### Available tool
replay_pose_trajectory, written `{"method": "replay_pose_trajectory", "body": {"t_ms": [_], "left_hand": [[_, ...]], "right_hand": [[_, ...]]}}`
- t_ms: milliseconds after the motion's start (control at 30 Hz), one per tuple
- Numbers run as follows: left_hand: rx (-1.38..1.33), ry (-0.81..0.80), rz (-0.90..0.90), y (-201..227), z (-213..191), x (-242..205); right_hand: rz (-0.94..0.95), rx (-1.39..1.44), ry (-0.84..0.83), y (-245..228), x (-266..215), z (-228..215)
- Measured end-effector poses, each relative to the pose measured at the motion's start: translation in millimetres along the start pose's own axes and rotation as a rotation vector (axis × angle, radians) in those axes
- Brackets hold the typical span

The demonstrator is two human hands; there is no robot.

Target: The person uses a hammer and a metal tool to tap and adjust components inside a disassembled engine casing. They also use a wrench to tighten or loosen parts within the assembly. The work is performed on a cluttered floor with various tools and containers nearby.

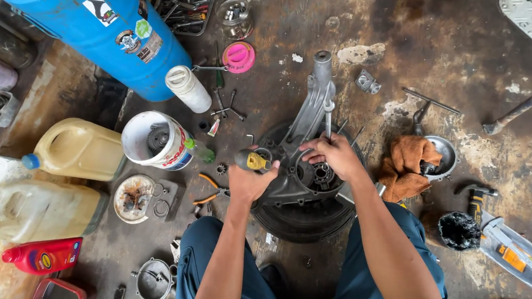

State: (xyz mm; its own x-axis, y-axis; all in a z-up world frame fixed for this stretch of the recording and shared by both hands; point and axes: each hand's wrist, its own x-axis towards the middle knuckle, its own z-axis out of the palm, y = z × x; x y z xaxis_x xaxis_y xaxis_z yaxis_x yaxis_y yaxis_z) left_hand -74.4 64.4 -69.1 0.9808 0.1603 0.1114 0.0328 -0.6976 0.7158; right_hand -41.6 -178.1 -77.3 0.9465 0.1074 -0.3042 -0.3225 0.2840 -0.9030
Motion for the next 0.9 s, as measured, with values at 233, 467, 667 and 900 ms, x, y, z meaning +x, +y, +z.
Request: {"method": "replay_pose_trajectory", "body": {"t_ms": [233,467,667,900], "left_hand": [[0.118,-0.123,-0.01,22.1,-14.2,8.4],[0.304,0.083,0.202,5.9,13.2,6.3],[0.3,0.476,0.423,2.2,31.1,1.2],[0.18,0.623,0.562,-6.5,38.0,7.1]], "right_hand": [[-0.016,-0.955,0.083,5.4,-5.0,-30.3],[-0.36,-1.594,-0.257,19.4,0.5,-54.2],[-0.386,-1.679,-0.276,24.0,2.8,-52.1],[-0.246,-1.605,-0.293,10.6,1.2,-36.1]]}}
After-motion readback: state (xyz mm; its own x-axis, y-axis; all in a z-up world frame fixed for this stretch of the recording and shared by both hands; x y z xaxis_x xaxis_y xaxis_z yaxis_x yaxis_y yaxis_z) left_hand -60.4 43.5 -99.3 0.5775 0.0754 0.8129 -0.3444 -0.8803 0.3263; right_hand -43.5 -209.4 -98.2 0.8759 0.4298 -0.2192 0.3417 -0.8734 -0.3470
